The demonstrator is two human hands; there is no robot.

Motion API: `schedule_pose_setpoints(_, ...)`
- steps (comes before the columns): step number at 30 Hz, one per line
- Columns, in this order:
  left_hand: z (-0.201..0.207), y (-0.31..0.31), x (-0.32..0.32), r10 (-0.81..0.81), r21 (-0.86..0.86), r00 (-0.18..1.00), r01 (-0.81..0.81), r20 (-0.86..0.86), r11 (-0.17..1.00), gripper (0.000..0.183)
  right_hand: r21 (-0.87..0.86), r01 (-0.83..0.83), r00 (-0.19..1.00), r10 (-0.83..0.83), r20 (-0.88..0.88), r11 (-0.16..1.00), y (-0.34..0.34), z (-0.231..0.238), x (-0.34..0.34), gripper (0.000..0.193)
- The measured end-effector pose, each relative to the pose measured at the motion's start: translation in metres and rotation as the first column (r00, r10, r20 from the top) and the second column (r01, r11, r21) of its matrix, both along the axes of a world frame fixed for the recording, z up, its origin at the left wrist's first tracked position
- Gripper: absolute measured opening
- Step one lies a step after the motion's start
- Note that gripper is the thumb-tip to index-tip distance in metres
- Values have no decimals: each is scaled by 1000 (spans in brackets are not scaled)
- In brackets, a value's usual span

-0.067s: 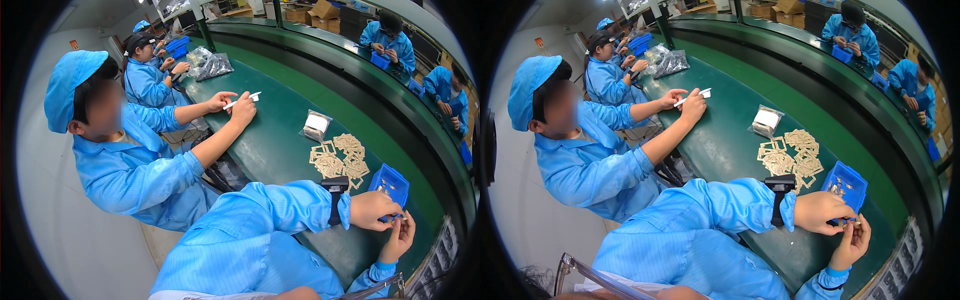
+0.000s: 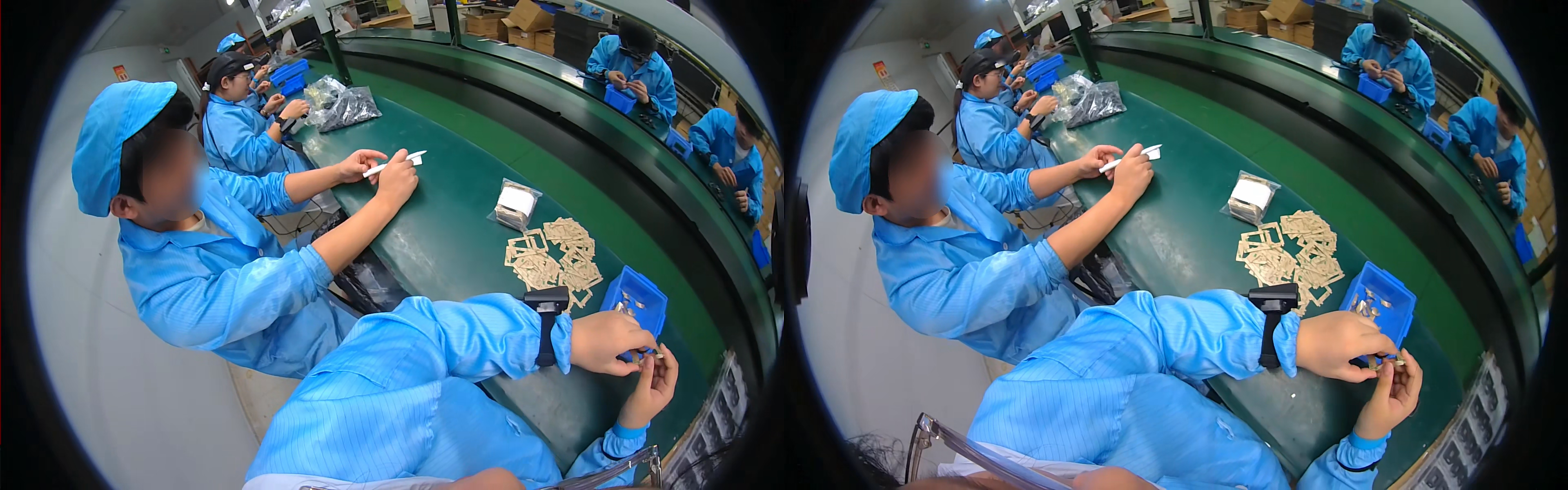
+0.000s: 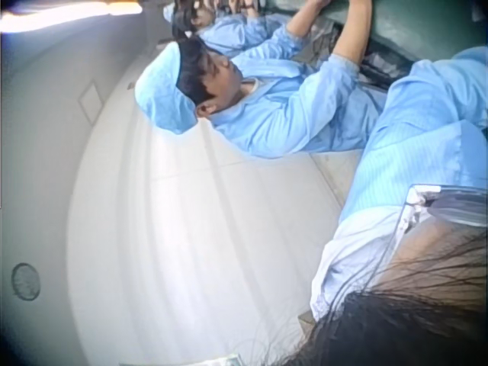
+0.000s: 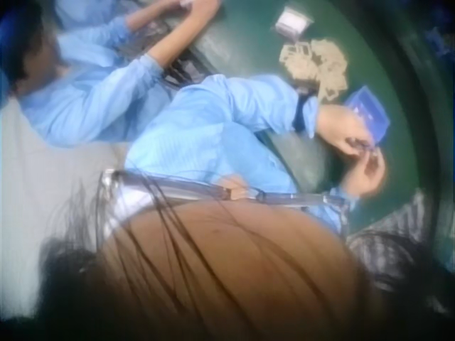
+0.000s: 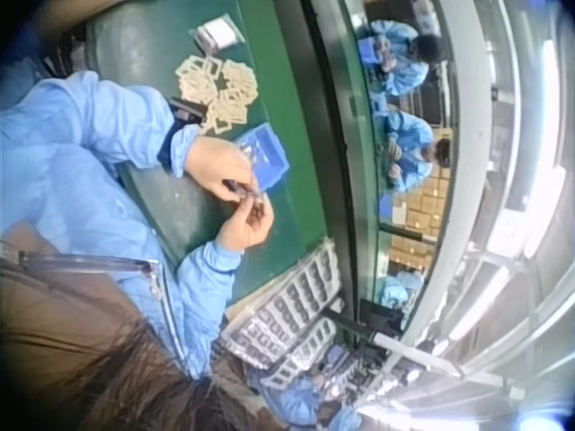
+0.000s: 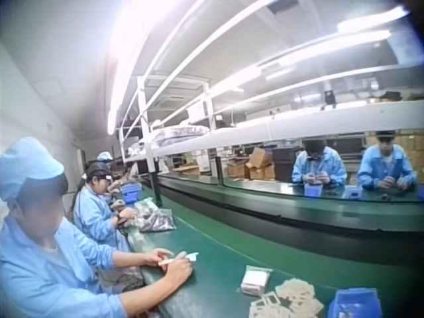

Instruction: Assembling small electronic components by inserting metal parts into plastic housings on a factory line.

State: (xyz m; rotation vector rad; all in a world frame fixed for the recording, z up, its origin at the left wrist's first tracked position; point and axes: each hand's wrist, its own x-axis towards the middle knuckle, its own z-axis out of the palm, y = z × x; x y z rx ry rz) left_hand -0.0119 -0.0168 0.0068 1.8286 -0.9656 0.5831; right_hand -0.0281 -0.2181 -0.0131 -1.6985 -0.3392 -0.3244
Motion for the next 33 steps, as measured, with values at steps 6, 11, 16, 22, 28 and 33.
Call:
schedule_pose_setpoints(6,2,2,0,50,50,996,-53,67,997,38,64,-49,999,48,27,997,4,-3,3,21)
schedule_pose_setpoints(11,4,6,0,62,121,997,-68,49,990,46,45,-111,993,110,31,993,1,-6,6,30)
schedule_pose_setpoints(16,26,31,-8,387,29,876,-412,288,911,32,117,-70,996,63,57,991,5,5,4,31)
schedule_pose_setpoints(22,31,187,8,936,192,332,-932,114,307,17,-314,-270,896,357,265,910,9,19,-4,9)
schedule_pose_setpoints(28,-53,331,44,961,606,-275,-763,9,-224,66,-461,-556,781,624,-6,692,26,23,-15,9)
schedule_pose_setpoints(33,-69,340,66,907,650,-418,-704,-52,-287,73,-503,-527,816,573,-74,685,22,19,-9,8)
